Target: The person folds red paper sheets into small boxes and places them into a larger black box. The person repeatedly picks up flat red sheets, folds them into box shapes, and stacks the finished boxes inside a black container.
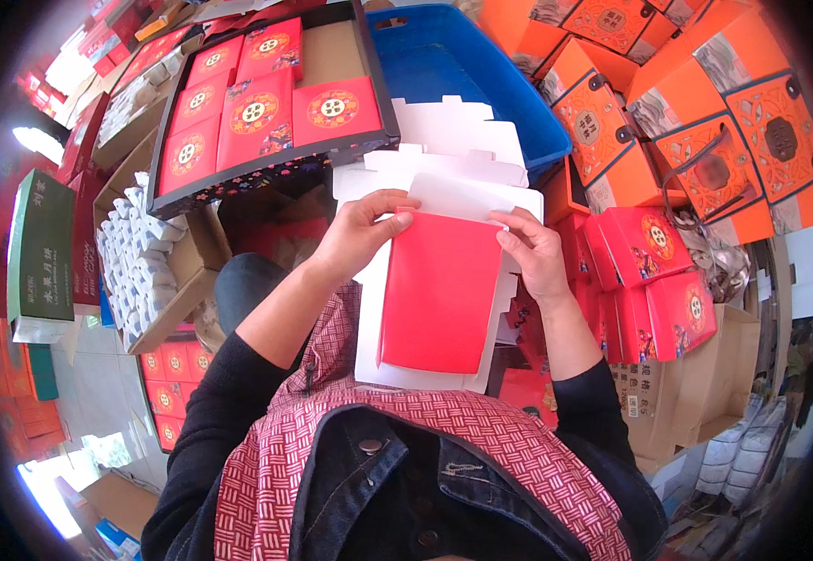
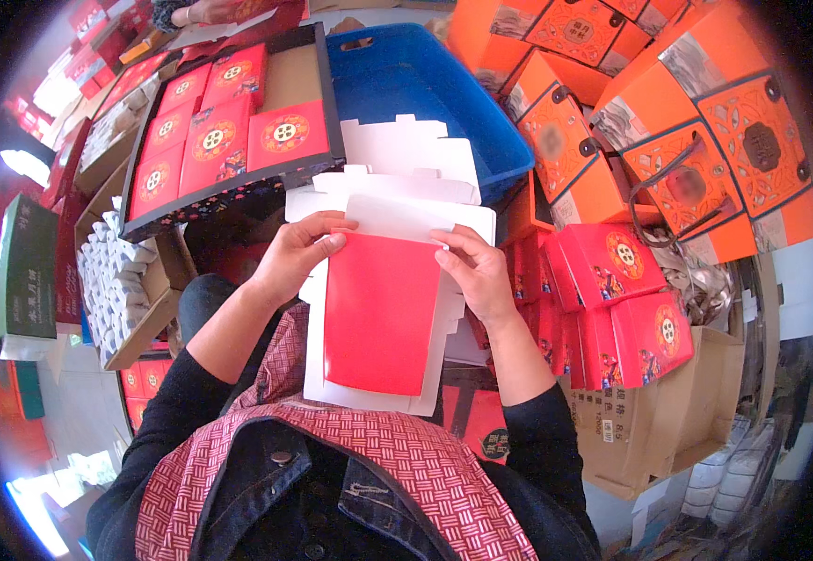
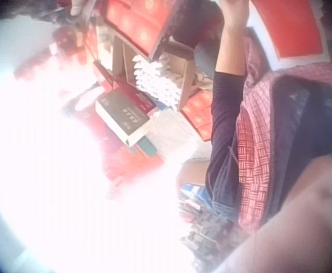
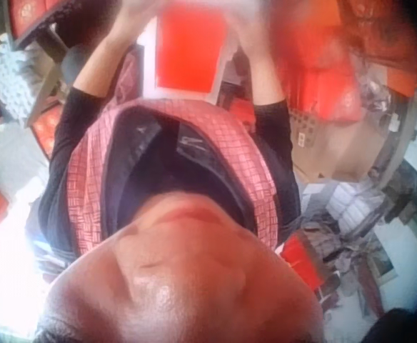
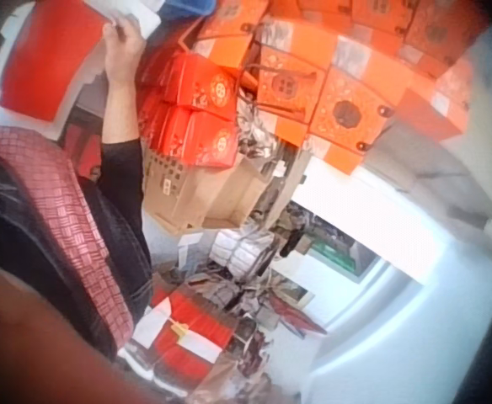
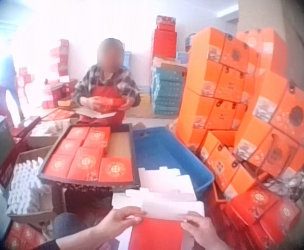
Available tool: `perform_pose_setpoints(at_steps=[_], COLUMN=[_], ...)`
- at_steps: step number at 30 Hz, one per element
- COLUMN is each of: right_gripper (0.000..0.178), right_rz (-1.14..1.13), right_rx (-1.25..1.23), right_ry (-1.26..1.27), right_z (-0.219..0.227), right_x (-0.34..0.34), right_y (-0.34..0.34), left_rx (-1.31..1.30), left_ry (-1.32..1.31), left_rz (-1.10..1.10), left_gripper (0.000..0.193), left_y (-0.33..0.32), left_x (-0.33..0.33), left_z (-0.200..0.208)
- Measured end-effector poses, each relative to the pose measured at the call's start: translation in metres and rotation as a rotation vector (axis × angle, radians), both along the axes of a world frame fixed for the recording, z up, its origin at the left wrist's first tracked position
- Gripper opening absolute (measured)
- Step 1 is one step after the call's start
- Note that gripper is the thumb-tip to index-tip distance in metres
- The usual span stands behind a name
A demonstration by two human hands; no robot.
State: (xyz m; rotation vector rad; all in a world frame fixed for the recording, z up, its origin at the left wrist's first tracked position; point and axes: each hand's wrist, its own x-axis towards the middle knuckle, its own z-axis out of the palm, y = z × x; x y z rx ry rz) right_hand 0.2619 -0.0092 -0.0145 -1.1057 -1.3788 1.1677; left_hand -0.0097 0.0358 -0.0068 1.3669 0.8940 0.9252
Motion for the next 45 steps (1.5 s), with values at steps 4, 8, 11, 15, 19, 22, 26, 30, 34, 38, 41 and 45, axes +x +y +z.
perform_pose_setpoints(at_steps=[4,8,11,15,19,22,26,30,34,38,41,45], right_gripper=[0.013,0.005,0.013,0.016,0.020,0.028,0.030,0.028,0.027,0.024,0.023,0.019], right_rz=[-0.040,0.010,0.281,0.419,0.503,0.537,0.487,0.412,0.421,0.414,0.397,0.386], right_rx=[-0.034,0.060,-0.199,-0.454,-0.404,-0.419,-0.358,-0.145,0.125,0.173,0.150,0.297], right_ry=[0.139,0.176,0.183,-0.229,-0.241,-0.266,-0.313,-0.507,-0.608,-0.613,-0.616,-0.678], right_z=[-0.005,0.029,0.062,0.087,0.093,0.102,0.093,0.090,0.084,0.080,0.081,0.078], right_x=[-0.004,-0.015,-0.005,-0.012,-0.029,-0.034,-0.034,-0.038,-0.039,-0.036,-0.038,-0.042], right_y=[-0.007,0.001,0.025,0.057,0.059,0.058,0.054,0.045,0.040,0.042,0.043,0.043], left_rx=[0.043,0.065,0.132,0.198,0.205,0.216,0.148,0.158,0.191,0.253,0.261,0.280], left_ry=[0.013,0.012,0.033,0.034,0.061,0.044,-0.037,0.019,0.000,0.008,0.004,0.013], left_rz=[0.033,0.024,0.006,-0.010,-0.001,-0.023,-0.014,-0.002,-0.007,-0.015,-0.018,-0.021], left_gripper=[0.022,0.021,0.021,0.022,0.023,0.027,0.043,0.056,0.050,0.044,0.044,0.043], left_y=[-0.003,-0.009,-0.014,-0.018,-0.020,-0.021,-0.021,-0.022,-0.022,-0.023,-0.023,-0.023], left_x=[0.002,0.002,0.004,0.009,0.012,0.011,0.012,0.014,0.015,0.015,0.015,0.016], left_z=[-0.011,-0.002,0.009,0.019,0.022,0.021,0.016,0.022,0.020,0.019,0.019,0.019])
